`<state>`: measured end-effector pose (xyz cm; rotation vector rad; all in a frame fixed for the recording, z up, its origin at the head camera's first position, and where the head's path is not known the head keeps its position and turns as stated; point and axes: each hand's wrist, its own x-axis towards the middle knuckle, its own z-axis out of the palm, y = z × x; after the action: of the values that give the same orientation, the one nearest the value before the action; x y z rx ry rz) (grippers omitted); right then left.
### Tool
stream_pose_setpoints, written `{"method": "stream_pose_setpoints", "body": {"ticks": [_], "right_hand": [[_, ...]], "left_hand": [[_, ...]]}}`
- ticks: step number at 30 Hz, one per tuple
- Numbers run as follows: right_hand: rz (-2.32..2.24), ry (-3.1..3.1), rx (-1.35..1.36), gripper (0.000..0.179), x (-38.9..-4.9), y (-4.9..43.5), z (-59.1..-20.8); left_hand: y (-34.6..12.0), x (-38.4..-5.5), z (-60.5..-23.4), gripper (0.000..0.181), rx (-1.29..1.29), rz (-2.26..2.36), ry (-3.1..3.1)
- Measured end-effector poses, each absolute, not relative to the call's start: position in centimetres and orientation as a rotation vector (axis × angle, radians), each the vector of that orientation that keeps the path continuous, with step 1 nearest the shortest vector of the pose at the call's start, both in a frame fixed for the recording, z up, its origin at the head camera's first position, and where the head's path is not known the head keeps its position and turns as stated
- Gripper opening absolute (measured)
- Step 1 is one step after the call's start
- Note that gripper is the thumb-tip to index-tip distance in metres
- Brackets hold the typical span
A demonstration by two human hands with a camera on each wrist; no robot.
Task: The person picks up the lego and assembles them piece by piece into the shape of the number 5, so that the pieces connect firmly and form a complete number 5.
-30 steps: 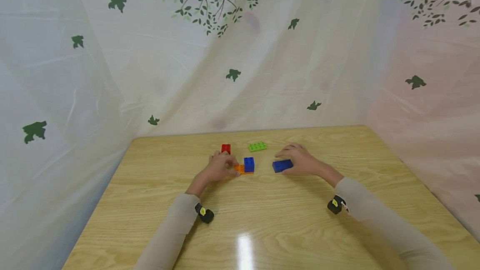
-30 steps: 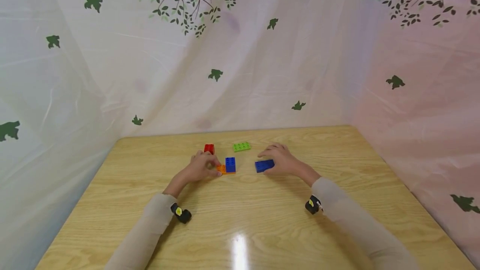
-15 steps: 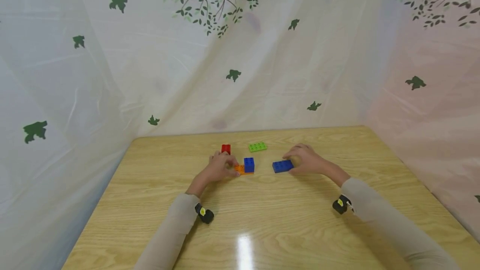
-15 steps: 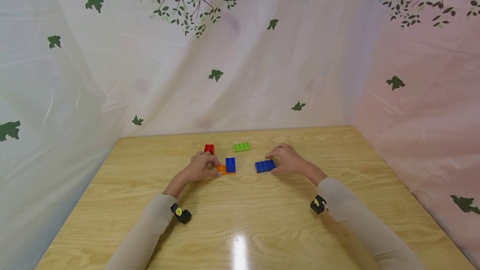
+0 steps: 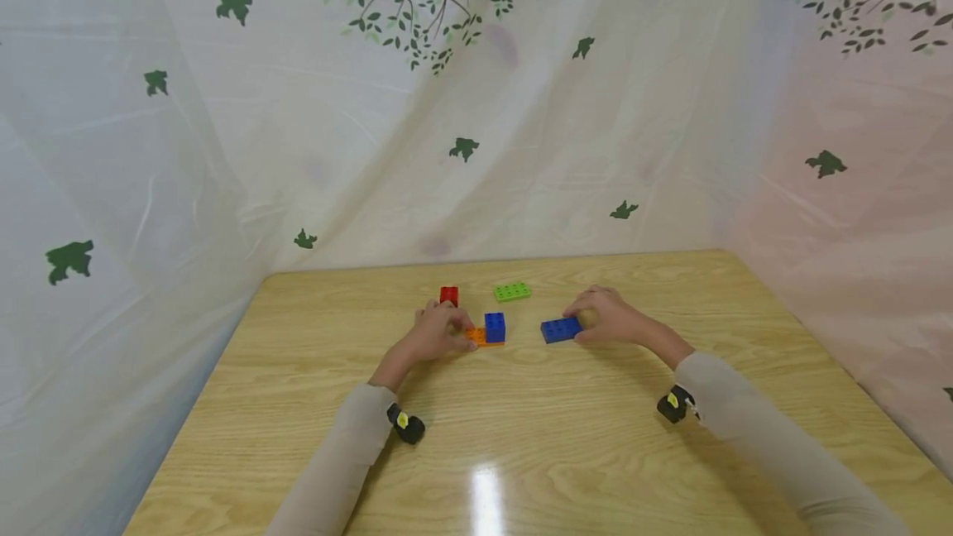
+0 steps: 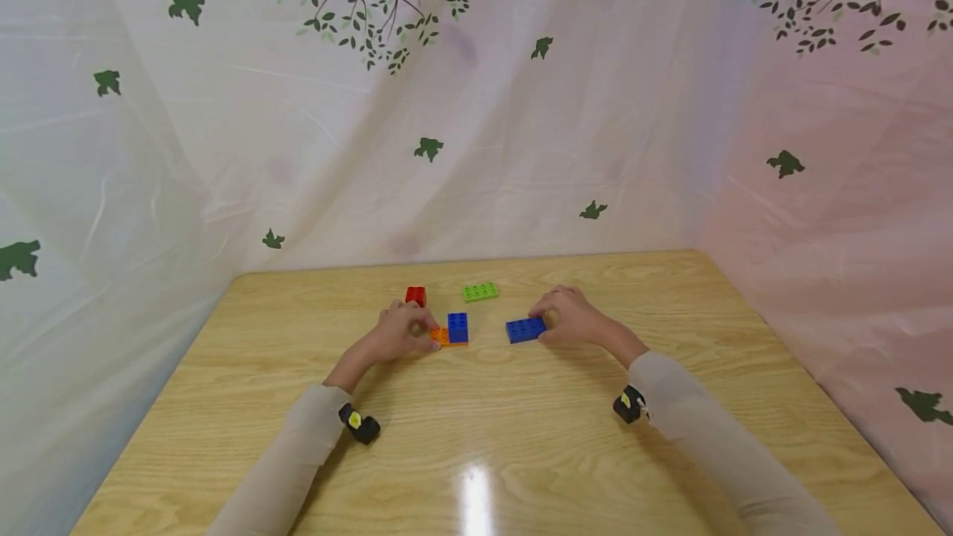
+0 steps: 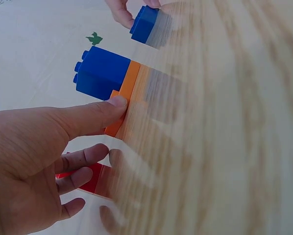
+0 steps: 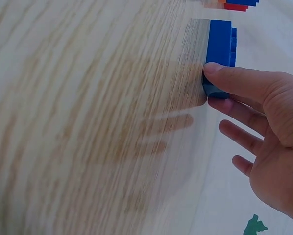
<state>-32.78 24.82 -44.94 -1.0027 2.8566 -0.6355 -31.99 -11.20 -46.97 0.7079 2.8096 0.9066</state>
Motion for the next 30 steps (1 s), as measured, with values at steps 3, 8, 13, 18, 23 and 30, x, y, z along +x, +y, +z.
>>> {"method": "stream_pose_setpoints", "body": {"ticks": [3,8,13,18,23,30], "right_hand": [[-0.633,2.851,-1.001,0.040,-32.9,24.7,-44.9],[-0.643,2.839,-0.993,0.039,-33.1,24.4,-44.8],[-0.656,2.839,-1.004,0.038,-33.3,24.3,-44.9],[-0.641,2.843,-1.019,0.038,-33.4,24.0,-44.8],[-0.657,2.826,-0.980,0.038,-33.4,23.7,-44.4],[-0.681,2.819,-0.992,0.039,-33.9,23.2,-44.2]], "left_hand": [[-11.3,-32.0,-46.9,0.020,0.716,0.904,2.809],[-11.3,-32.1,-46.9,0.021,0.729,0.904,2.808],[-11.3,-32.1,-46.9,0.021,0.732,0.902,2.809],[-11.3,-32.1,-46.9,0.021,0.739,0.914,2.818],[-11.3,-32.1,-46.9,0.021,0.743,0.916,2.823],[-11.3,-32.3,-47.0,0.020,0.745,0.906,2.828]]}}
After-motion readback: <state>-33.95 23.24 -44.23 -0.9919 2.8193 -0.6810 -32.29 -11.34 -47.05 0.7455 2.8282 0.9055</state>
